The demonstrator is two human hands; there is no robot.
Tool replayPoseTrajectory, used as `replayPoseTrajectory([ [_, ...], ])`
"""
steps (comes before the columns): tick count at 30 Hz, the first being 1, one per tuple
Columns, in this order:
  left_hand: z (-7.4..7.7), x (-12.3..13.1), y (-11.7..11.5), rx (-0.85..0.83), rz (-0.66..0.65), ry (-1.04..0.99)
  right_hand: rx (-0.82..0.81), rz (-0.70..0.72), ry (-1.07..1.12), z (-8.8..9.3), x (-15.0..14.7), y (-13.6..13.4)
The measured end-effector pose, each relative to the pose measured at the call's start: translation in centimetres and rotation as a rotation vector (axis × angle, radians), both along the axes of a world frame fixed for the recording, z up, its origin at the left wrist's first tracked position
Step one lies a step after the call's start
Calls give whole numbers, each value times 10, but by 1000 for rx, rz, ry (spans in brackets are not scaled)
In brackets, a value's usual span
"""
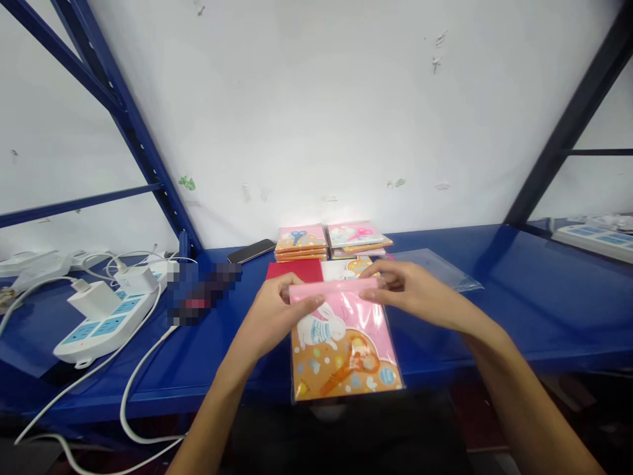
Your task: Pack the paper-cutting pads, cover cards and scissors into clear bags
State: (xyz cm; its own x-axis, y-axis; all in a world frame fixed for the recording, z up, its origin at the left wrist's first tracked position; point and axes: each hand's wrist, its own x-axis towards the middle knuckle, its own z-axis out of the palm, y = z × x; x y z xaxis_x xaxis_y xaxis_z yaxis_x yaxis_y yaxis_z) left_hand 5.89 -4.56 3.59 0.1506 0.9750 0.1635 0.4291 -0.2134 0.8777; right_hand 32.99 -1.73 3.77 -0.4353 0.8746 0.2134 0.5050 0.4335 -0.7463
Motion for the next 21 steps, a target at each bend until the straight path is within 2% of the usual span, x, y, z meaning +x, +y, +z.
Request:
replayPoseTrajectory([
  [4,-9,0,5,57,67,448,67,51,-186,-14,-1,12],
  [10,-16,11,0,79,111,749,215,92,-320,-29,-5,19],
  [14,-18,15,-4,181,62,818,269,87,-348,-26,-7,17],
  [21,-23,13,-1,245,-113,702,324,79,-382,-19,-10,9],
])
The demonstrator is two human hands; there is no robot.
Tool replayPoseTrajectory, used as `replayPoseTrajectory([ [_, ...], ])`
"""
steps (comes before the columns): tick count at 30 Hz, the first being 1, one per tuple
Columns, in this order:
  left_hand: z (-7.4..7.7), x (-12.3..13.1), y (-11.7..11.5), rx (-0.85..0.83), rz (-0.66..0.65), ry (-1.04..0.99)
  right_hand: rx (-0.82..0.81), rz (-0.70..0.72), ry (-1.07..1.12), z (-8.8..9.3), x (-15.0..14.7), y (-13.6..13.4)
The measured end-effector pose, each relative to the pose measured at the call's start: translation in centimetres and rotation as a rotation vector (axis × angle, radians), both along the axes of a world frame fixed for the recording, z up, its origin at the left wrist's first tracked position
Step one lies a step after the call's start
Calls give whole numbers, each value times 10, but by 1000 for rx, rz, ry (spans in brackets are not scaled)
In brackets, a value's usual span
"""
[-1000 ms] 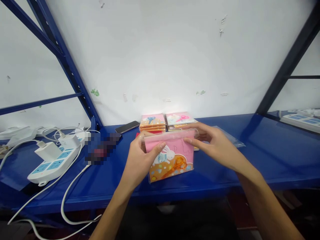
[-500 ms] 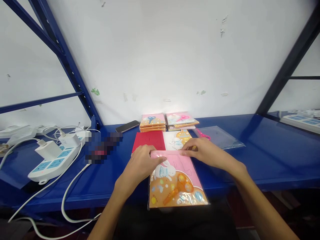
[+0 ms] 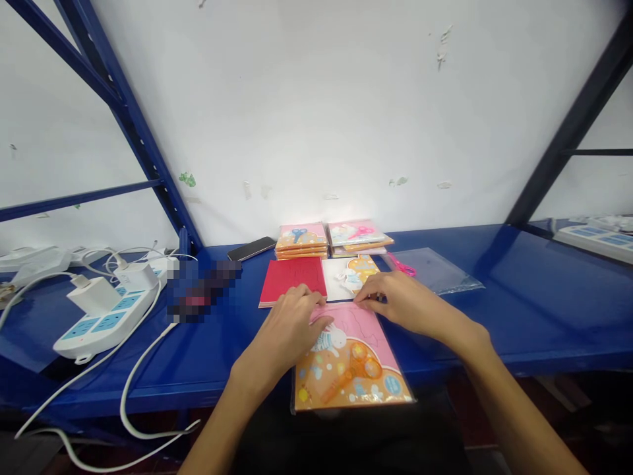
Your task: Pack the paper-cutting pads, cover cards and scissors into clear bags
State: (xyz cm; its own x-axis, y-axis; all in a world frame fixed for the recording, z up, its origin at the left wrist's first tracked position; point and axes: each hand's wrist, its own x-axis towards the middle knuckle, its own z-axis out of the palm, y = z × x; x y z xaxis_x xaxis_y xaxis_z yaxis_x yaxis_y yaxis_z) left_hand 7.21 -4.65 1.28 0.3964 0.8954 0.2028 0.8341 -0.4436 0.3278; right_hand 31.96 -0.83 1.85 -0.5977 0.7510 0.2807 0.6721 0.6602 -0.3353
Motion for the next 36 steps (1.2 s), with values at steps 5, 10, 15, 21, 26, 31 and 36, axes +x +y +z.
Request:
replayPoseTrajectory([
  [5,-2,0,2,44,-42,-14,-25,-25,-34,7,-1,-11],
  [10,-4,9,-1,45,-141,-19,-12,60,-5,8,-14,-17],
  [15,-3,11,-2,52,-119,26,-4,-10,-4,3,-21,-16],
  [21,-1,16,-5,78,-144,33,-20,-23,5,3,-15,-16],
  [26,2,12,-8,54,-57,37,-92,-59,42,5,-6,-15],
  [31,1,12,-9,33,-156,-32,-74,13,50,7,-8,-16],
  [36,5,9,-12,42,-59,-13,-165,-93,59,5,4,-11],
])
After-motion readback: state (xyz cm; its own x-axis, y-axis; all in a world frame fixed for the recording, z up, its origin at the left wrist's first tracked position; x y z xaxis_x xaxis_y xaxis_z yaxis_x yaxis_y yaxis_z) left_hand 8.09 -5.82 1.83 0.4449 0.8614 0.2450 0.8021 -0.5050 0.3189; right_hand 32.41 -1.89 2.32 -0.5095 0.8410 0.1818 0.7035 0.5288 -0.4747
